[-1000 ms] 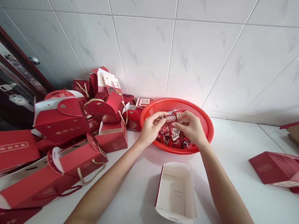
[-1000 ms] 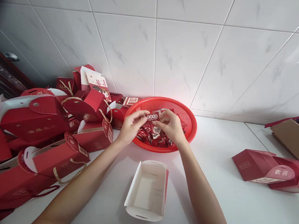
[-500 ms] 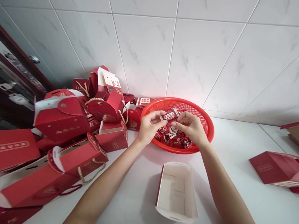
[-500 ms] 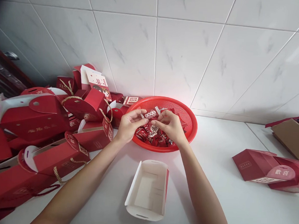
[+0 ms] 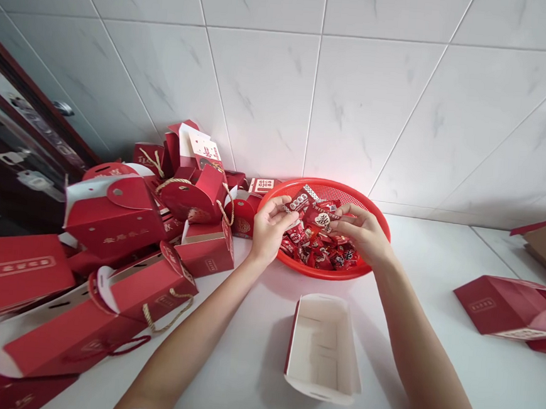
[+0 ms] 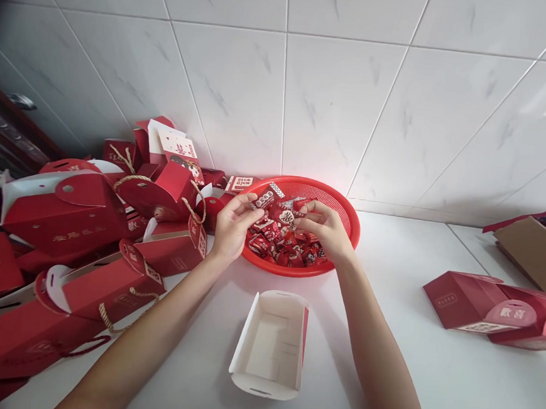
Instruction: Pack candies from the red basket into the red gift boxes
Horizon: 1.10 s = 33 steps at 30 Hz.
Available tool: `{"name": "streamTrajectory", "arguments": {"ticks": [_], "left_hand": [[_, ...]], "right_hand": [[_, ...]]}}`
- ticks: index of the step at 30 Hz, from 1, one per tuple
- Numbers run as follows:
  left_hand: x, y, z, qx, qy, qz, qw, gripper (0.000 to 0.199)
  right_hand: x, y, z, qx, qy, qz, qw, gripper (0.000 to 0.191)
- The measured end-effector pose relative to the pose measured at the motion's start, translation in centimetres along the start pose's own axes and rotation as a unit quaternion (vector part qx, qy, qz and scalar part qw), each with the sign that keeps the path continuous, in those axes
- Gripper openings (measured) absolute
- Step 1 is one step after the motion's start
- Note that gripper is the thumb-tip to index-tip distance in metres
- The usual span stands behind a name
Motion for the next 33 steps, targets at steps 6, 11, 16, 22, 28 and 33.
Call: {"name": "streamTrajectory", "arguments": {"ticks": [6, 11, 16, 22, 28, 33], "left_hand": [[0.3, -0.1, -0.2, 0.004, 0.082, -0.060, 0.995, 0.034], [0.9, -0.4, 0.0, -0.006, 0.096, -0.106, 0.990, 0.031], [1.1, -0.5, 0.0, -0.016, 0.100, -0.129, 0.986, 0.039], [0.5, -0.4, -0.2, -0.002, 0.096, -0.084, 0.992, 0.042], [0.0, -0.2, -0.3, 0.003, 0.071, -0.035, 0.997, 0.044], [0.0, -0.2, -0.4, -0.007, 0.076, -0.041, 0.996, 0.043]], "right_hand": [[0.2, -0.3, -0.6, -0.018, -0.067, -0.019, 0.997, 0.034], [0.3, 0.1, 0.3, -0.007, -0.069, -0.021, 0.997, 0.038], [0.3, 0.2, 0.2, -0.013, -0.060, -0.007, 0.998, 0.037], [0.1, -0.1, -0.2, -0.003, -0.094, -0.026, 0.995, 0.039], [-0.4, 0.2, 1.8, 0.041, -0.358, -0.126, 0.924, 0.020], [0.8, 0.5, 3.9, 0.083, -0.501, -0.171, 0.845, 0.016]]}}
Point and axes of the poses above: each hand's wrist, its own y-axis towards the middle knuckle, its own x-axis out of the palm, z = x × y, the point moved 7 cm from there along y, towards the middle knuckle, and after that the axes turned 3 degrees about x, right-handed, at the moved point
